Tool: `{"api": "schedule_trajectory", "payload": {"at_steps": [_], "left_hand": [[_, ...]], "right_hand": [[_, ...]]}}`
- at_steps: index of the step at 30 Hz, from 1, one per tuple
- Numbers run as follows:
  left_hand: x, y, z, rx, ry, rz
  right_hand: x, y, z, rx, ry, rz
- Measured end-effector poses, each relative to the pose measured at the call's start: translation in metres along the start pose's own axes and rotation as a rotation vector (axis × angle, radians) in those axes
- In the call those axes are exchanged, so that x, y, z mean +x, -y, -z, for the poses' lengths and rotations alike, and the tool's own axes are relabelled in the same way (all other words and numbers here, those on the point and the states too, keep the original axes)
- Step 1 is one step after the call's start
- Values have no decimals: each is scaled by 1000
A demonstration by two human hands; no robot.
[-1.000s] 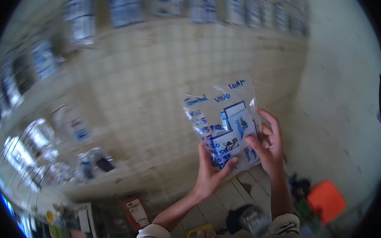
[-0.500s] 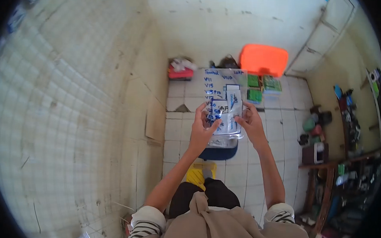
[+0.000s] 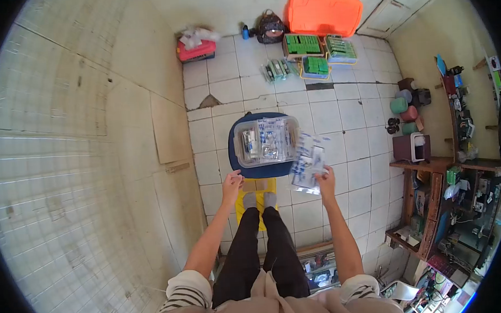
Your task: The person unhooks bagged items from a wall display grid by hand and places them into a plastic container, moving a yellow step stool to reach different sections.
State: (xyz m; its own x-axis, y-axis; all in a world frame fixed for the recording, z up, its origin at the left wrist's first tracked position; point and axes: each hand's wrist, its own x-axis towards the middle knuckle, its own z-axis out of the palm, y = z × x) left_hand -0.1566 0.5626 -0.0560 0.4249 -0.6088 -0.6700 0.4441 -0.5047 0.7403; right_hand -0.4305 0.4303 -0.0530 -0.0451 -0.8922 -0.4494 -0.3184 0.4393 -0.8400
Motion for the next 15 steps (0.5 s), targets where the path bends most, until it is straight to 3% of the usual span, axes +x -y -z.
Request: {"api": "schedule_trajectory", "payload": {"at_steps": [2,4,7,10,12,14,15], "left_hand": [[30,27,-3,-8,10,9],[67,50,-8,-8,11,4],[117,72,-23,-4,22,15],[170,90,-44,106,39,-67],[208,115,-50,119,27,-250],[224,118,-59,202,26,-214],[231,120,-63,277,17,-193]], "right_hand": [[18,-24,-35,58,93,20],[46,-48,-76,-88,164,128],[86,-78,-129,-277,117,160],[123,-109,-166,-239,131,190],[139,-124,-177,-241,116,209],[142,-130,-181,-251,99,225],[141,-130,-181,-384,29,341]]}}
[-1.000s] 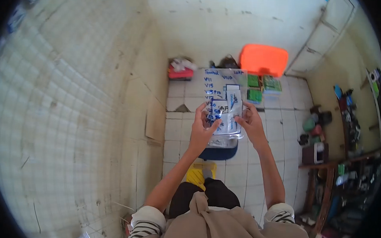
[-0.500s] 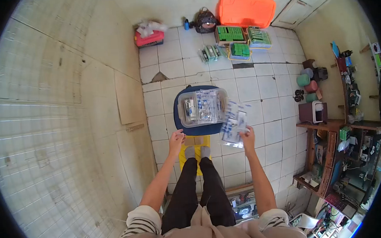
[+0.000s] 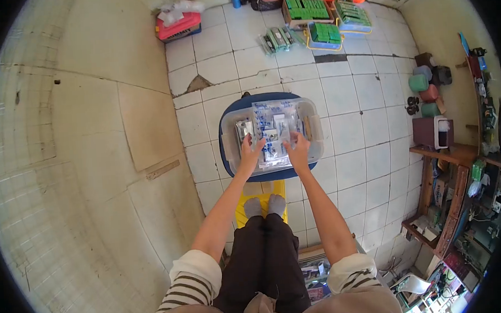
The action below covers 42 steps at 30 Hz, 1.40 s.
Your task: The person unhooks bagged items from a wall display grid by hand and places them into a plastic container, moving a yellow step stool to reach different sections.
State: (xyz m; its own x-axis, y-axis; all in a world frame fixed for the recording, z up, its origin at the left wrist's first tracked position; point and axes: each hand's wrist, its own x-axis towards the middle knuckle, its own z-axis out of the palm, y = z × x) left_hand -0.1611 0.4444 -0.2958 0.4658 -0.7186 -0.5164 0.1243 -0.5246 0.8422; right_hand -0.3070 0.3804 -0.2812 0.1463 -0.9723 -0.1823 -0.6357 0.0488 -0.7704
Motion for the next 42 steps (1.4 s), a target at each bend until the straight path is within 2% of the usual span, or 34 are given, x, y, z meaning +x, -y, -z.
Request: {"api": "schedule_trajectory", "payload": {"at_steps": [1,2,4,5,7,11,13,14,16,18,20,22,25,29,32,36,42], "left_hand": [[6,2,-2,39,27,-17],[9,4,-5,44,32,-9],[9,1,-12,-40,53,12],[10,-3,-12,-81,107,-7],[10,-10,-14,-123,141,31],[7,-18,-20,-179,161,91],[1,-22,-23,-197,163,118],[-4,-25,-24,-185,134,131],[-11,-23,-24,-171,104,146],[-17,-19,-25,-321,65,109],[-18,-15,-25,-284,59,89],[-12,-10,-27,-284,3,53],[-3,-2,-25,-373,-6,78],[-3,-4,-11,-489,-12,99],[-3,0,-2,-424,36,225],[0,-2,-3,-452,27,195],[3,-6,-3,-420,117,192]], "right_hand": [[1,-2,1,-143,-65,103],[2,-2,3,-144,-63,93],[6,-11,6,66,-91,-123],[9,-14,6,66,-95,-133],[16,-22,3,421,112,-162],[20,-9,0,419,222,-143],[23,-10,-5,290,317,-172],[22,-10,-6,296,316,-177],[21,-3,-3,259,323,-47],[18,0,-1,274,337,-46],[15,-1,-2,288,354,-44],[19,-4,-8,233,264,50],[20,1,-6,287,348,-65],[19,6,-10,371,486,-43],[17,2,-18,304,406,-4],[13,-4,-24,165,348,23],[18,1,-22,341,367,-70]]}}
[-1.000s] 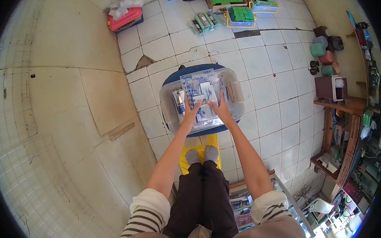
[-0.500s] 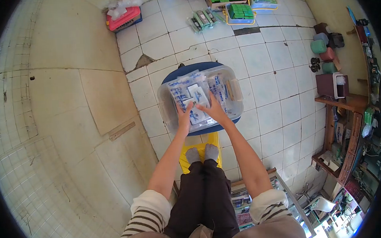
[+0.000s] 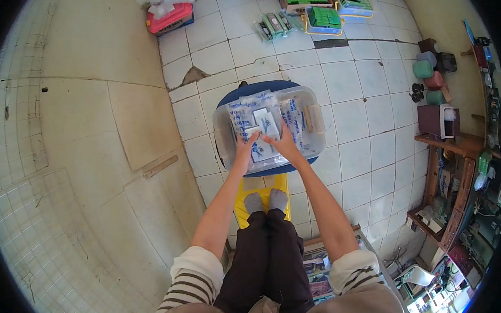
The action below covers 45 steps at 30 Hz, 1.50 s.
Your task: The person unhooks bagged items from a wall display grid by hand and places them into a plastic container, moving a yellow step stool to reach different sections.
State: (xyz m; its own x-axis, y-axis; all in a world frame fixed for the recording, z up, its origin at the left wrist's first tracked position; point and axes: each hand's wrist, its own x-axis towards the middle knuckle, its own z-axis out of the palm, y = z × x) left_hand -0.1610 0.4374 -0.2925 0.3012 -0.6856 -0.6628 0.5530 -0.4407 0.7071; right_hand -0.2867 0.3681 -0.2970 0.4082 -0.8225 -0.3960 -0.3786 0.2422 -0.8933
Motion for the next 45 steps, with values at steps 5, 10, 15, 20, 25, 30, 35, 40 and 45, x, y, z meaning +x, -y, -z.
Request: {"api": "schedule_trajectory", "payload": {"at_steps": [5,10,15,20,25,30,35,40,45], "left_hand": [[-3,-2,-34,97,35,-103],[22,27,-74,261,28,-110],[29,37,-81,233,22,-62],[26,45,-78,539,-205,-236],[10,47,-71,462,-186,-372],[6,26,-69,226,22,-86],[-16,19,-58,288,17,-202],[-110,17,7,394,-21,-160],[-299,-38,73,660,-235,128]], "right_hand": [[-9,-1,34,97,-33,-23],[-11,12,79,269,-29,-90],[-3,-6,84,65,-38,-143],[-12,-1,72,-163,-159,1],[-42,53,46,-959,-399,247],[-32,36,34,-1123,-251,208],[-46,52,42,-1134,-244,229],[-119,70,62,-1031,-241,143],[-243,67,81,-794,-94,-89]]}}
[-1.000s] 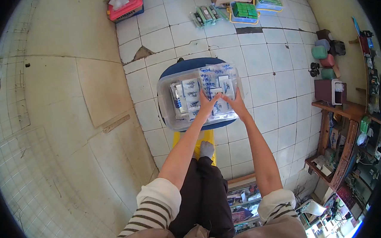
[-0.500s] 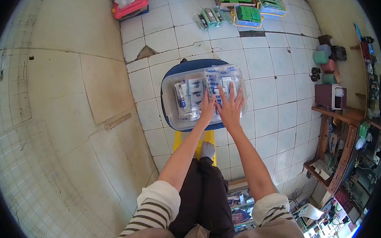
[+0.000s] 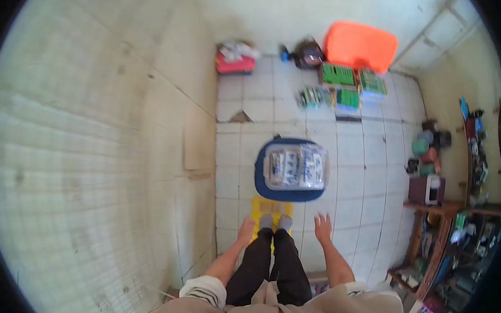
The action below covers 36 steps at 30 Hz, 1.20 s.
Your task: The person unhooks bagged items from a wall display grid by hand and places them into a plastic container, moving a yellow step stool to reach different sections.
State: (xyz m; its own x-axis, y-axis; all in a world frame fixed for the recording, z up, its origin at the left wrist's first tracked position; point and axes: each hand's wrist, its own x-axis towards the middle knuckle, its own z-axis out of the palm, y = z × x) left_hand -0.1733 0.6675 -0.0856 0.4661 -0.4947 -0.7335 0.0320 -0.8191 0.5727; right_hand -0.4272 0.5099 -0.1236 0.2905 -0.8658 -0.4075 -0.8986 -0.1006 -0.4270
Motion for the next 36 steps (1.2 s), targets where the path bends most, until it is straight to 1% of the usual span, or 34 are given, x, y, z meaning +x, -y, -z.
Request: {"api": "schedule_trajectory", "payload": {"at_steps": [1,2,3,4,5,6,7,8,9,10,12,13,14,15,16,17,18,19,20,21,22,23,25,27,28,29,30,31,32,35,36], "left_hand": [[-21,19,19,0,74,115],[-36,46,32,152,62,61],[-54,70,41,179,-15,-14],[-72,75,55,207,-15,21],[-84,89,67,182,13,-7],[-95,96,77,173,-9,2],[-107,104,84,159,-25,20],[-120,111,89,92,-100,-45],[-129,117,91,28,-175,-107],[-136,122,90,-20,-253,-106],[-142,137,73,-103,-410,130],[-146,139,64,-160,-464,149],[-153,134,56,-288,-362,154],[-163,127,52,-411,-258,148],[-172,119,46,-454,-303,159],[-181,112,42,-525,-299,44],[-191,99,42,-585,-299,-77],[-210,75,50,-579,-347,-159],[-238,47,64,-566,-394,-243],[-265,24,78,-626,-397,-451],[-297,1,93,-669,-397,-659],[-335,-29,111,-604,-400,-679],[-420,-80,145,-450,-411,-711],[-507,-122,168,-324,-454,-758],[-551,-138,176,-278,-489,-789],[-590,-148,182,-125,-634,-817],[-626,-156,189,39,-776,-838],[-659,-164,193,134,-975,-886],[-687,-170,197,232,-1169,-930],[-744,-176,219,238,-1707,-1195],[-762,-181,232,276,-1880,-1233]], "right_hand": [[-22,-7,-5,34,8,-52],[-36,-13,5,-14,184,132],[-49,-3,16,5,274,78],[-56,-20,-1,-18,302,79],[-61,-26,-5,-75,316,232],[-50,-46,-25,-173,476,250],[-52,-25,-12,-180,530,134],[-56,2,6,-193,580,19],[-45,12,10,-236,603,41],[-28,29,15,-270,612,135],[6,59,19,-320,633,328],[22,76,21,-342,641,425],[42,97,19,-363,648,546],[64,117,14,-380,649,720],[88,139,5,-403,638,949],[106,165,-3,-409,599,1198],[118,197,-9,-367,585,1391],[128,230,-18,-311,553,1590],[92,283,16,-100,955,1251],[34,349,69,131,1215,832],[-10,395,110,80,1364,919],[-54,441,152,36,1517,1000],[-131,505,215,-77,1607,1277],[-214,552,296,-187,1530,1715],[-247,568,326,-181,1458,1935],[-276,581,353,-165,1369,2154],[-305,591,379,-105,1298,2277],[-332,598,401,-37,1215,2399],[-359,602,421,87,1188,2493],[-428,621,455,401,1116,2725],[-455,625,461,575,1174,2662]]}}
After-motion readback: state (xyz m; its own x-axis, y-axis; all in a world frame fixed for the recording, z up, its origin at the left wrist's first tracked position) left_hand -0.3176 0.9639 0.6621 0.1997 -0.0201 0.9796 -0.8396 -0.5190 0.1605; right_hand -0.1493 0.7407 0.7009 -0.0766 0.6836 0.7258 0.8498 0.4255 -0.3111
